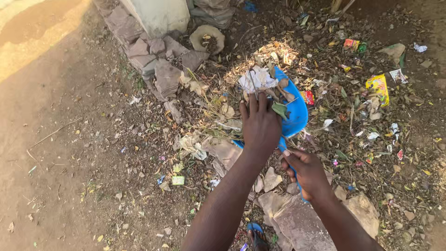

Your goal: The person picks up dry leaves, twigs, and litter by hand and places them into a blue dustpan before carrying the loaded dustpan across the dirt yard.

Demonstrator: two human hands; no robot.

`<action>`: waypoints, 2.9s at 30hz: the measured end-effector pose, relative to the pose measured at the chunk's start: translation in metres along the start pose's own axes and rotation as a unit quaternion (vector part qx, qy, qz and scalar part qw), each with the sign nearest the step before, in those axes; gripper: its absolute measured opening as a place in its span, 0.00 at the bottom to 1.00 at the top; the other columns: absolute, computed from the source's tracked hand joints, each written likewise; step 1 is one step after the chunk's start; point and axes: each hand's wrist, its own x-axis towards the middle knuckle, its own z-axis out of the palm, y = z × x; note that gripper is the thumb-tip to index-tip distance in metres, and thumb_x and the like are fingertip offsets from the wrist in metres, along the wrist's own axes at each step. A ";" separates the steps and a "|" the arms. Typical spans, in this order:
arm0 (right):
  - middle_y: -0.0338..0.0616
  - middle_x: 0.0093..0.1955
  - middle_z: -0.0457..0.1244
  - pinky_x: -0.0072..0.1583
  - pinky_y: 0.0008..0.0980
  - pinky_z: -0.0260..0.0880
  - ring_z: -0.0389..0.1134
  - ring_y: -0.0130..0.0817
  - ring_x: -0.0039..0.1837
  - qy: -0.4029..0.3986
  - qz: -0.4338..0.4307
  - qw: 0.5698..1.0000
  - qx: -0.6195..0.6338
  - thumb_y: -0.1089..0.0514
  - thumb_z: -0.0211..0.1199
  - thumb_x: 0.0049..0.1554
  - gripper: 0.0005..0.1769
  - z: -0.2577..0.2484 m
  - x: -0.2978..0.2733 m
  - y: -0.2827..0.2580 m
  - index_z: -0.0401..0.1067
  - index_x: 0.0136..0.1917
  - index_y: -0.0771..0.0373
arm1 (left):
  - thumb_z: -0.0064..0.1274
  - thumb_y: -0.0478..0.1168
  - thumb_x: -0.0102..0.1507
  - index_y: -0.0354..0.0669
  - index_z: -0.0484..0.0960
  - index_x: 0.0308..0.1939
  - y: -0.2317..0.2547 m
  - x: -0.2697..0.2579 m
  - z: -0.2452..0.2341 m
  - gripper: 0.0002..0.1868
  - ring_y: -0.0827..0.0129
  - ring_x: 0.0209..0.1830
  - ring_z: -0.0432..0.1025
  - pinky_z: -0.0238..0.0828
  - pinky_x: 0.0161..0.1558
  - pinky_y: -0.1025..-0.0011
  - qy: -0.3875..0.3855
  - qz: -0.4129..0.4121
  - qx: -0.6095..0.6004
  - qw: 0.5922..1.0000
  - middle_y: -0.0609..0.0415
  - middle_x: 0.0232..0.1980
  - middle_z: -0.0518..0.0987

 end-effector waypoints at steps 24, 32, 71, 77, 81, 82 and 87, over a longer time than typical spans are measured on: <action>0.34 0.35 0.61 0.35 0.24 0.55 0.55 0.20 0.33 0.027 -0.012 0.998 0.048 0.49 0.60 0.62 0.18 0.374 0.037 0.012 0.78 0.56 0.65 | 0.53 0.47 0.61 0.33 0.83 0.55 -0.350 0.014 -0.098 0.24 0.45 0.74 0.58 0.50 0.71 0.39 -0.012 0.061 -0.003 0.998 0.41 0.68 0.70; 0.35 0.35 0.62 0.34 0.24 0.53 0.55 0.20 0.33 -0.003 0.001 0.999 0.034 0.49 0.61 0.62 0.18 0.486 0.084 0.011 0.78 0.56 0.65 | 0.50 0.47 0.63 0.33 0.81 0.57 -0.475 0.029 -0.120 0.24 0.45 0.74 0.57 0.49 0.71 0.39 -0.022 0.020 0.013 0.999 0.42 0.69 0.69; 0.34 0.36 0.64 0.35 0.24 0.56 0.57 0.20 0.34 -0.017 -0.027 0.999 0.003 0.51 0.59 0.63 0.19 1.078 0.423 -0.103 0.77 0.59 0.66 | 0.50 0.47 0.64 0.38 0.81 0.56 -1.118 0.291 -0.159 0.21 0.43 0.74 0.59 0.51 0.71 0.38 0.011 0.048 -0.007 0.999 0.41 0.67 0.70; 0.34 0.37 0.64 0.35 0.24 0.57 0.58 0.19 0.34 -0.016 -0.019 1.000 0.002 0.52 0.60 0.62 0.18 1.163 0.496 -0.120 0.76 0.59 0.64 | 0.51 0.47 0.63 0.38 0.82 0.54 -1.220 0.339 -0.144 0.21 0.44 0.73 0.59 0.51 0.69 0.38 0.004 0.034 0.003 0.999 0.42 0.67 0.70; 0.33 0.37 0.64 0.34 0.22 0.56 0.58 0.19 0.34 -0.060 -0.024 0.998 0.022 0.52 0.60 0.61 0.18 1.220 0.570 -0.130 0.76 0.60 0.61 | 0.50 0.47 0.63 0.38 0.82 0.55 -1.300 0.382 -0.124 0.21 0.44 0.73 0.59 0.51 0.70 0.38 0.012 0.022 0.030 0.999 0.42 0.66 0.71; 0.33 0.37 0.64 0.34 0.22 0.56 0.58 0.19 0.34 -0.066 -0.024 0.997 0.022 0.52 0.60 0.61 0.18 1.238 0.587 -0.133 0.76 0.60 0.61 | 0.50 0.47 0.63 0.38 0.82 0.55 -1.320 0.393 -0.122 0.21 0.44 0.73 0.59 0.51 0.70 0.38 0.014 0.019 0.035 0.999 0.42 0.66 0.71; 0.33 0.37 0.63 0.34 0.24 0.57 0.58 0.20 0.34 -0.110 -0.042 0.993 0.015 0.52 0.60 0.62 0.16 1.327 0.676 -0.176 0.75 0.57 0.64 | 0.50 0.46 0.64 0.38 0.82 0.56 -1.423 0.463 -0.121 0.20 0.44 0.73 0.59 0.52 0.70 0.39 0.063 0.011 0.060 0.996 0.42 0.65 0.71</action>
